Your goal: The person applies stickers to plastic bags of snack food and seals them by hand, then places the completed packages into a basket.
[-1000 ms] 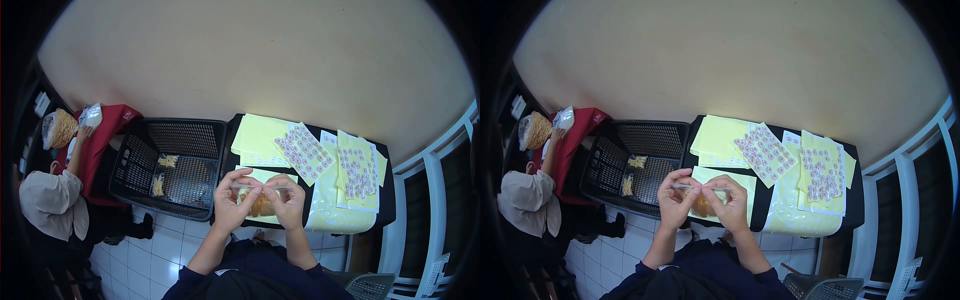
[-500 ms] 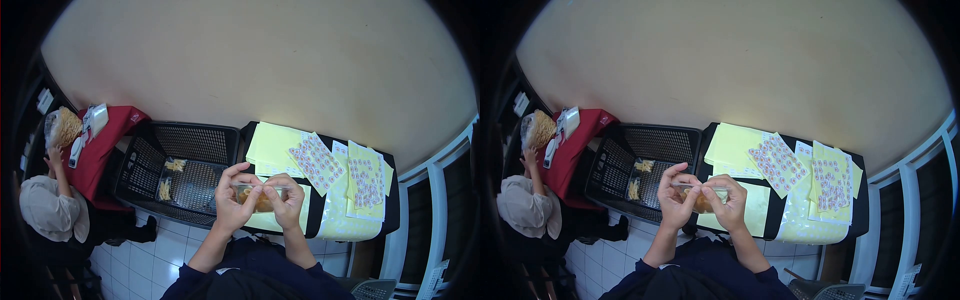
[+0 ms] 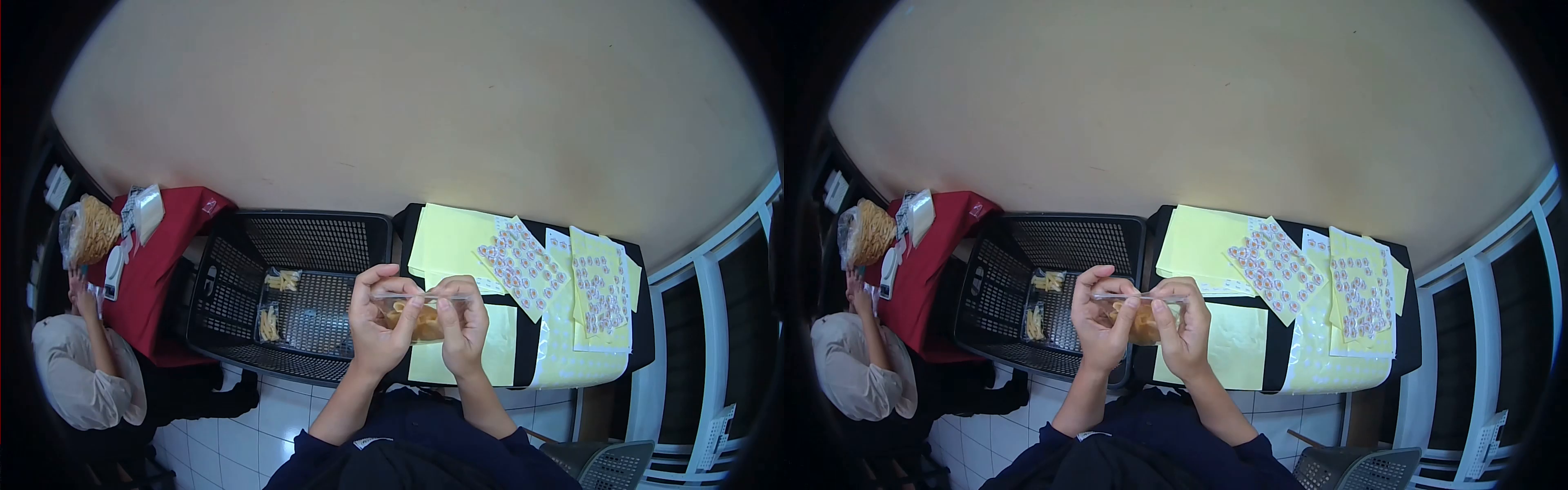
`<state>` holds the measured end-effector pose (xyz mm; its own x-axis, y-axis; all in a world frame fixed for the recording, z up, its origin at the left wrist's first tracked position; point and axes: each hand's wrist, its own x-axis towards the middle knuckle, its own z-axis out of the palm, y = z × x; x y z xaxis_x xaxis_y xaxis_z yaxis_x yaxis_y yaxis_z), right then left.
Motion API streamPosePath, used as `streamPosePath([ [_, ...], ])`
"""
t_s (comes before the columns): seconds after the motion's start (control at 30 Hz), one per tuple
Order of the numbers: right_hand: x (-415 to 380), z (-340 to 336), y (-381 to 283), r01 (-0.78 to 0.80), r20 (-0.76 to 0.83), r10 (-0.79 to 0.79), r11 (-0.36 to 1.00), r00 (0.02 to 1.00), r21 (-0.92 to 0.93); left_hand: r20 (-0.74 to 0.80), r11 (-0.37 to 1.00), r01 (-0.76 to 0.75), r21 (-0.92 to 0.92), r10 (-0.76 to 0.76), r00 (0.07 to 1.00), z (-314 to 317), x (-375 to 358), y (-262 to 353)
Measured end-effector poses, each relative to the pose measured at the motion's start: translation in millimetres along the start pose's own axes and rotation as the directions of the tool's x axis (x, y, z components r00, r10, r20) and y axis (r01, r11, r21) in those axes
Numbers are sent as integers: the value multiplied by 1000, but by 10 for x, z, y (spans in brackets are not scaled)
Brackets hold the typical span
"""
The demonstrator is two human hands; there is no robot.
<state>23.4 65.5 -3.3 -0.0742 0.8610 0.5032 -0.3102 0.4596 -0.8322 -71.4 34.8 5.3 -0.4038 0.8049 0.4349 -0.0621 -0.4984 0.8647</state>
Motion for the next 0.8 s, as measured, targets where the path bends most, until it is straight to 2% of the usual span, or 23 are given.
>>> streamPosePath([
  [0.2, 8, -31, 31, -31, 45, 32, 999, 998, -41, 33, 1000, -17, -4, 17, 999, -32, 31, -40],
  [0.3, 0, -31, 29, -36, 51, 37, 999, 998, -16, 54, 1000, 12, 0, -12, 998, -45, 56, -12],
  [0.4, -6, -37, 12, -13, 58, 17, 998, 998, -69, 73, 999, 45, -29, -43, 996, -41, 81, -15],
  [0.47, -12, -45, 26, 2, 46, 0, 999, 999, -47, 116, 999, 38, -27, -35, 993, -43, 77, -45],
  [0.6, -15, -84, 21, 6, -39, -4, 998, 999, 58, 88, 999, 31, -26, -28, 996, 10, 50, -42],
  [0.8, -20, -176, -16, 42, -5, -42, 998, 999, -46, 78, 999, 32, -9, -31, 996, 104, -4, -40],
])
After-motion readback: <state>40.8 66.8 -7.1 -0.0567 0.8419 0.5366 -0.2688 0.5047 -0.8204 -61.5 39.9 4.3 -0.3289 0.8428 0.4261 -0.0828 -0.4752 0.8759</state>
